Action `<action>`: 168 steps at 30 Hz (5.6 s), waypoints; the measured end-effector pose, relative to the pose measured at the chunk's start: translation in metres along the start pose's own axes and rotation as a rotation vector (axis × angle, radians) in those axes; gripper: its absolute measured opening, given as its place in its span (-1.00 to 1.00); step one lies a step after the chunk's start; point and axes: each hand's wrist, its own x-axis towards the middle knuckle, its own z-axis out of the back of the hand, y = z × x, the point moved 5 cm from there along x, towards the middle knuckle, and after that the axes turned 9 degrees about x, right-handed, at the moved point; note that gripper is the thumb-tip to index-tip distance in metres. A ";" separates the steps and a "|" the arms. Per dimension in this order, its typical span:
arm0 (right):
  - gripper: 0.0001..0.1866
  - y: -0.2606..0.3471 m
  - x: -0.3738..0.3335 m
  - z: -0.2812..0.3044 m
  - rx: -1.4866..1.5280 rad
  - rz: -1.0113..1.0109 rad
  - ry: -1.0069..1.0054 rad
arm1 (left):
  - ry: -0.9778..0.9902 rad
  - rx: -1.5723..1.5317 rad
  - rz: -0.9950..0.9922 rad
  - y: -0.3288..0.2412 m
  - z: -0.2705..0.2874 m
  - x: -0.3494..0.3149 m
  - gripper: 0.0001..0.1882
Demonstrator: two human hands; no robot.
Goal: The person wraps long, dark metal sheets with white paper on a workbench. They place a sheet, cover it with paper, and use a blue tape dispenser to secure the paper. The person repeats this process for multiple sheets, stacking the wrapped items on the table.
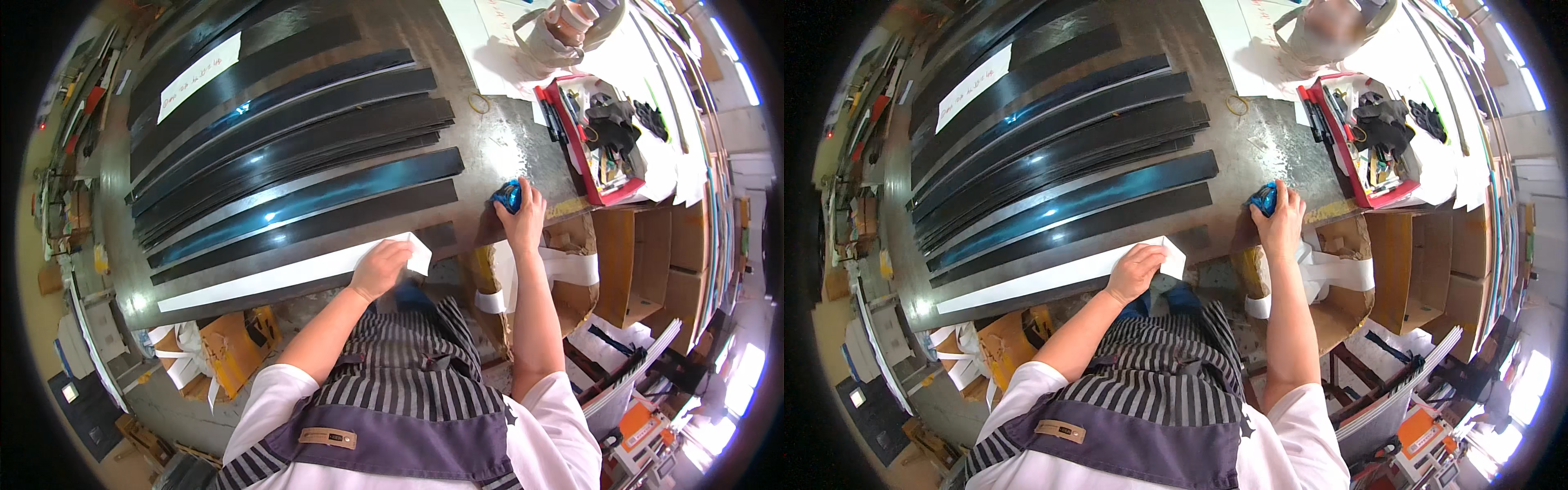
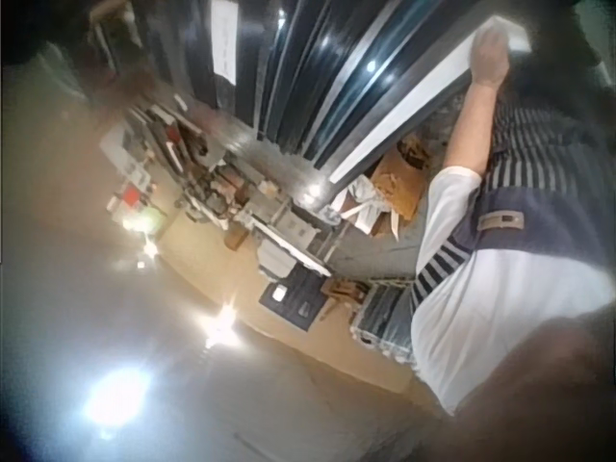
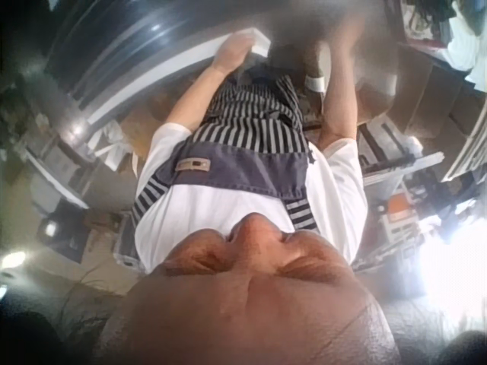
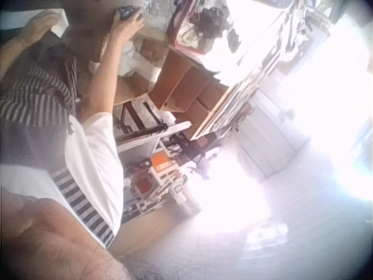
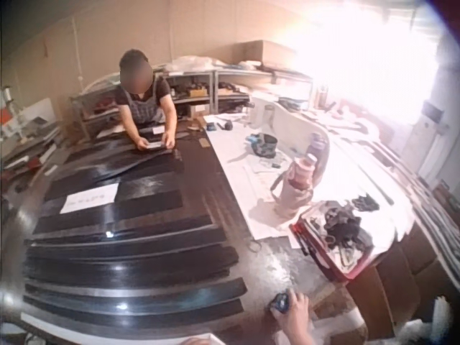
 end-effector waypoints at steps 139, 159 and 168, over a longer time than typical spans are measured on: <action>-0.69 0.468 -0.294 -0.139 0.597 0.529 1.191 | -0.362 0.857 1.628 0.154 0.577 -0.717 -0.60; -0.72 0.169 -0.207 -0.042 0.555 0.119 0.662 | 0.140 -0.011 0.250 0.024 0.188 -0.128 -0.82; -0.45 0.060 -0.118 -0.023 0.472 -0.008 0.303 | 0.223 0.187 0.125 -0.036 0.033 0.004 -0.61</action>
